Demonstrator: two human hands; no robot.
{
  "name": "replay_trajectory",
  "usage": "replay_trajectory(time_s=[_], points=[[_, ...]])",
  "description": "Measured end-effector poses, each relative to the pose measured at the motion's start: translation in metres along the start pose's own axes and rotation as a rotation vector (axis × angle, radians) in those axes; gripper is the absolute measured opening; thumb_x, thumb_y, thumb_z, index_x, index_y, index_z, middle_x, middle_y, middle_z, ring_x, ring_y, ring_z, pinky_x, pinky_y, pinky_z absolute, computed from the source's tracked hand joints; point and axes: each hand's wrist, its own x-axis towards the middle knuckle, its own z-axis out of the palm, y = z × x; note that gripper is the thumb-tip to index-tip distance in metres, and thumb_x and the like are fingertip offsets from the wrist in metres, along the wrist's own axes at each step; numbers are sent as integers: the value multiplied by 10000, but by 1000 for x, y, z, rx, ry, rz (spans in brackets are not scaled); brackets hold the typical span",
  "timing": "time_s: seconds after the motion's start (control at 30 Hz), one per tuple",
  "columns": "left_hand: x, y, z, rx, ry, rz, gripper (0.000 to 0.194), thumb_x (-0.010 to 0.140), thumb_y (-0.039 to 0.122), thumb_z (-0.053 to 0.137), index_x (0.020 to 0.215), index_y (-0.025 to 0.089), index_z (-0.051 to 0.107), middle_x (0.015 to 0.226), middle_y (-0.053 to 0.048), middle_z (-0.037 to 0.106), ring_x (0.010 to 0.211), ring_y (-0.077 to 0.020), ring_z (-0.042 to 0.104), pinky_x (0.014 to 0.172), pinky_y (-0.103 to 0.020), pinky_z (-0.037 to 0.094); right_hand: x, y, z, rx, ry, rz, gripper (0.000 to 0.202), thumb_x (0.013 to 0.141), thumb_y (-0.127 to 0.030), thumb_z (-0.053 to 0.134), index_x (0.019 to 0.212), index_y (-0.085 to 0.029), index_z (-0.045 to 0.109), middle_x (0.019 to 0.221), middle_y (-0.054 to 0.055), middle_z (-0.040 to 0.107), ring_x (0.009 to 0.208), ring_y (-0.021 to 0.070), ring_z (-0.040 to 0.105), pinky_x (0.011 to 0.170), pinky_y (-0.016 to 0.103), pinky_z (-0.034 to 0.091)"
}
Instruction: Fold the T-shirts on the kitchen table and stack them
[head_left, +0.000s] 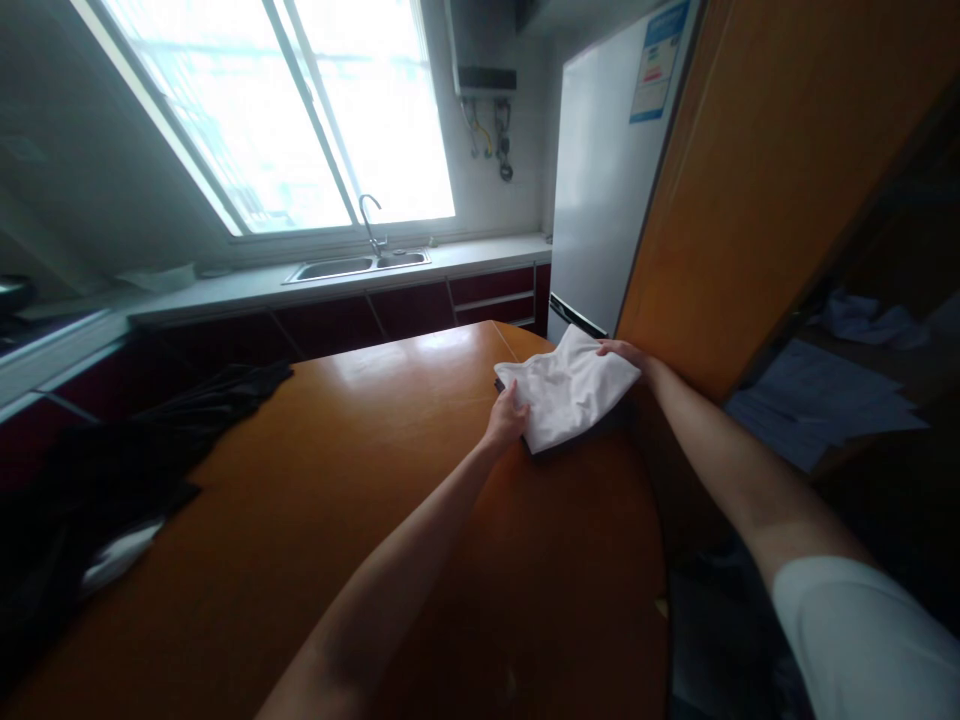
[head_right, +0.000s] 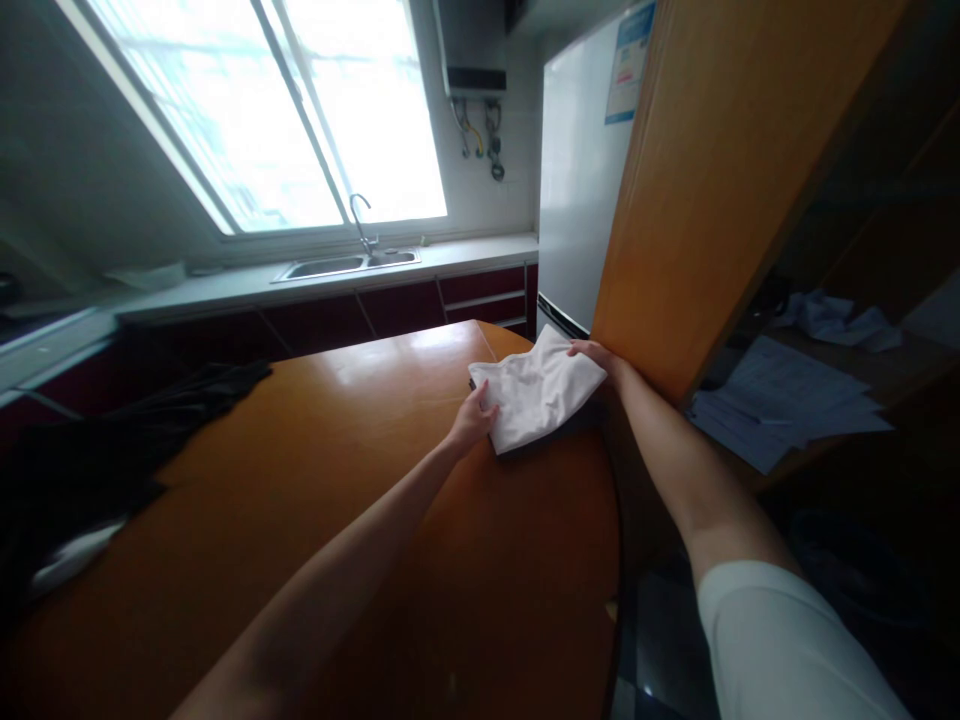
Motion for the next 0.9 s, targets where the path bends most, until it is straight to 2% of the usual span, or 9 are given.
replay_trajectory(time_s=[0.2,0.33,0.43,0.5,0.57,0.63,0.77,0.9], points=[[1,3,0,18,2,-32,723,773,133,664,1476,95,498,1456,-187,560,1325,-308,548,1129,-442,412,24,0,-4,-152,-30,78,176,708,-133,750,880,-127,714,653,41,687,592,175,632,537,249,514],[1,3,0,22,-17,-47,746,788,130,665,1507,123,465,1460,-157,565,1316,-273,557,1130,-386,419,36,-6,-3,-271,38,66,287,614,-127,850,870,-153,725,620,22,652,668,200,659,569,274,543],[1,3,-1,18,-19,-61,751,793,131,669,1514,132,459,1470,-148,560,1317,-267,556,1130,-372,423,43,-13,0,-360,121,7,300,609,-110,866,871,-135,722,750,115,698,918,301,700,729,351,575],[1,4,-1,17,-17,-61,747,789,130,672,1508,133,467,1482,-142,551,1323,-266,552,1137,-371,418,47,-15,6,-426,171,-42,284,636,-120,866,880,-117,719,898,200,717,1112,369,655,862,399,550],[1,5,0,17,-14,-50,740,786,125,671,1500,130,477,1489,-142,543,1328,-266,548,1148,-372,406,50,-15,16,-495,202,-88,285,701,-182,845,948,-112,722,1065,243,707,1241,397,585,974,438,498],[1,7,1,24,-9,-38,730,791,119,658,1498,123,475,1492,-150,537,1337,-269,540,1159,-378,393,52,-12,29,-561,211,-133,329,786,-262,791,1074,-124,715,1237,238,667,1317,383,526,1069,448,427],[-4,16,-1,140,6,-40,708,797,107,633,1487,89,475,1484,-189,513,1365,-298,506,1183,-395,355,57,4,57,-662,224,-203,465,934,-384,617,1336,-152,611,1480,187,520,1419,318,411,1175,388,301],[-9,30,-12,393,14,40,569,821,169,653,1387,165,587,1558,-173,402,1358,-363,493,1177,-458,351,65,24,77,-729,276,-196,533,1015,-447,420,1464,-170,500,1603,168,366,1486,318,287,1210,446,225]])
